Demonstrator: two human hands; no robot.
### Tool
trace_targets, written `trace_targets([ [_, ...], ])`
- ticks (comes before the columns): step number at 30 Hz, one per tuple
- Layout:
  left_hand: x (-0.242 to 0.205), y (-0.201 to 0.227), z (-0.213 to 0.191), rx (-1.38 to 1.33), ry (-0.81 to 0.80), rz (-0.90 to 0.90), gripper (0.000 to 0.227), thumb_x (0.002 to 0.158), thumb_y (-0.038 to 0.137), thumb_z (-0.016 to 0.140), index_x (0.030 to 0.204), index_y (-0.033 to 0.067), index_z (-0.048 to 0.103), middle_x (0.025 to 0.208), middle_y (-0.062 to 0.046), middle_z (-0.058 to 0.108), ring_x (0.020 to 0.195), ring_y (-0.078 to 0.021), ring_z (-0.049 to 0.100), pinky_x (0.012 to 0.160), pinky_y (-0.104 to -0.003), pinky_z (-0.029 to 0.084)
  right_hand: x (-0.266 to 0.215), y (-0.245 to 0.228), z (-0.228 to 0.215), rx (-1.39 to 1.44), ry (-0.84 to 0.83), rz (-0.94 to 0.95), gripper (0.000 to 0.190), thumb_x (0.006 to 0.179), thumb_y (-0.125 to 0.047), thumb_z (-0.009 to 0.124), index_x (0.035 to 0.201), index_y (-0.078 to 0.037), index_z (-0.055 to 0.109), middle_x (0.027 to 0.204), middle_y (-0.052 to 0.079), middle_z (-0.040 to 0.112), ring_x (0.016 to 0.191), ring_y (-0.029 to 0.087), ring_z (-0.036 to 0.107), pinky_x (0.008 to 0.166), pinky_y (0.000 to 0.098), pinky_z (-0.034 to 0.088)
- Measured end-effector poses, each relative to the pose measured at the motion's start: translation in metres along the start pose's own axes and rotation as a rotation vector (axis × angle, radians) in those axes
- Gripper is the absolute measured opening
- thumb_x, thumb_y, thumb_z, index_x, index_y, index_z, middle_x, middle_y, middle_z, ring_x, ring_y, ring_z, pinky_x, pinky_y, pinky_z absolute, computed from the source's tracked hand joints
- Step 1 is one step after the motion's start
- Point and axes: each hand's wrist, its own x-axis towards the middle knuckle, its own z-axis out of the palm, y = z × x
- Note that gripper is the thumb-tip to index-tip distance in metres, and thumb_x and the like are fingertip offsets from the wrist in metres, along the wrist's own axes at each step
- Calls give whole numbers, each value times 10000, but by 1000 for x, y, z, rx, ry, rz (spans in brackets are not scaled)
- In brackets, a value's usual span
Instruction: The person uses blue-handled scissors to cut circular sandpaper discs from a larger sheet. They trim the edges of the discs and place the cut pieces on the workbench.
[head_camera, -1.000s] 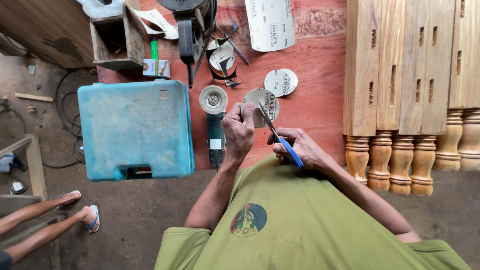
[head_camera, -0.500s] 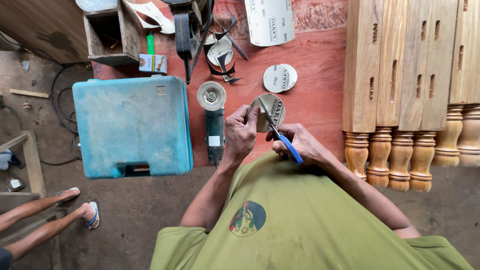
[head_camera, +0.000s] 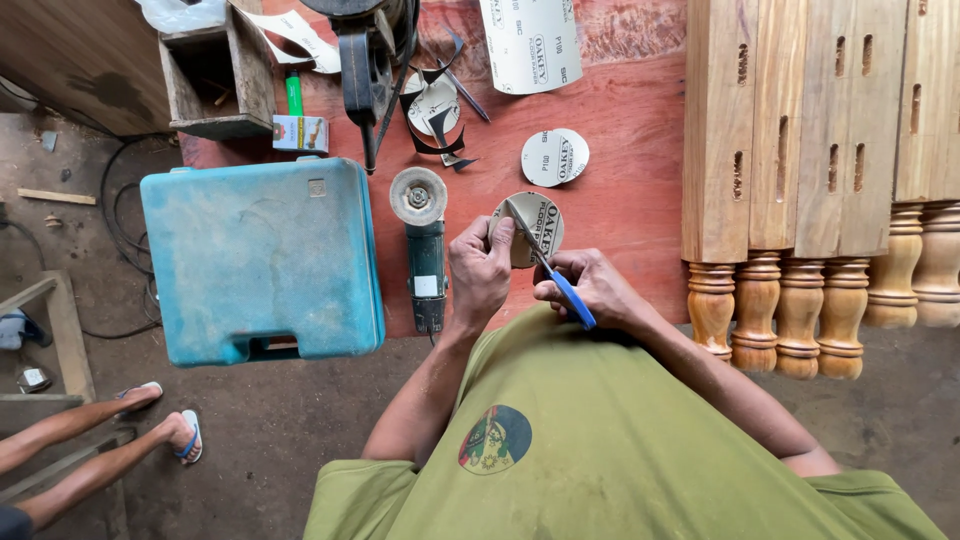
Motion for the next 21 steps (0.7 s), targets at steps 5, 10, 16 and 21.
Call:
trace_targets([
  [5, 21, -37, 5, 231, 149, -60, 325, 986, 197, 621, 689, 66, 626, 538, -102, 547, 569, -160, 514, 577, -328, 456, -1, 3, -23, 162, -71, 111, 357, 831, -240, 799, 1051, 23, 699, 666, 96, 653, 590, 136, 667, 522, 273, 559],
  [10, 76, -78, 13, 473, 129, -89, 288, 962, 186, 572, 738, 7, 596, 657, -244, 613, 689, -464, 637, 659, -502, 484, -20, 31, -64, 238, 102, 162, 315, 963, -240, 671, 1125, 29, 638, 813, 99, 648, 702, 159, 657, 606, 302, 561],
  [16, 135, -54, 34, 291, 183, -105, 101, 863, 134, 708, 791, 64, 711, 561, -94, 656, 500, -202, 656, 544, -347, 518, -19, 82, -82, 308, 436, 135, 379, 1025, -277, 667, 1227, 40, 616, 812, 154, 633, 668, 214, 667, 589, 367, 599],
  [21, 166, -46, 30, 189, 293, 34, 74, 865, 50, 686, 802, 24, 717, 572, -101, 669, 414, -139, 628, 416, -245, 512, -15, 112, -79, 334, 567, 112, 380, 998, -283, 731, 1226, 11, 655, 785, 139, 629, 646, 207, 676, 564, 340, 607],
])
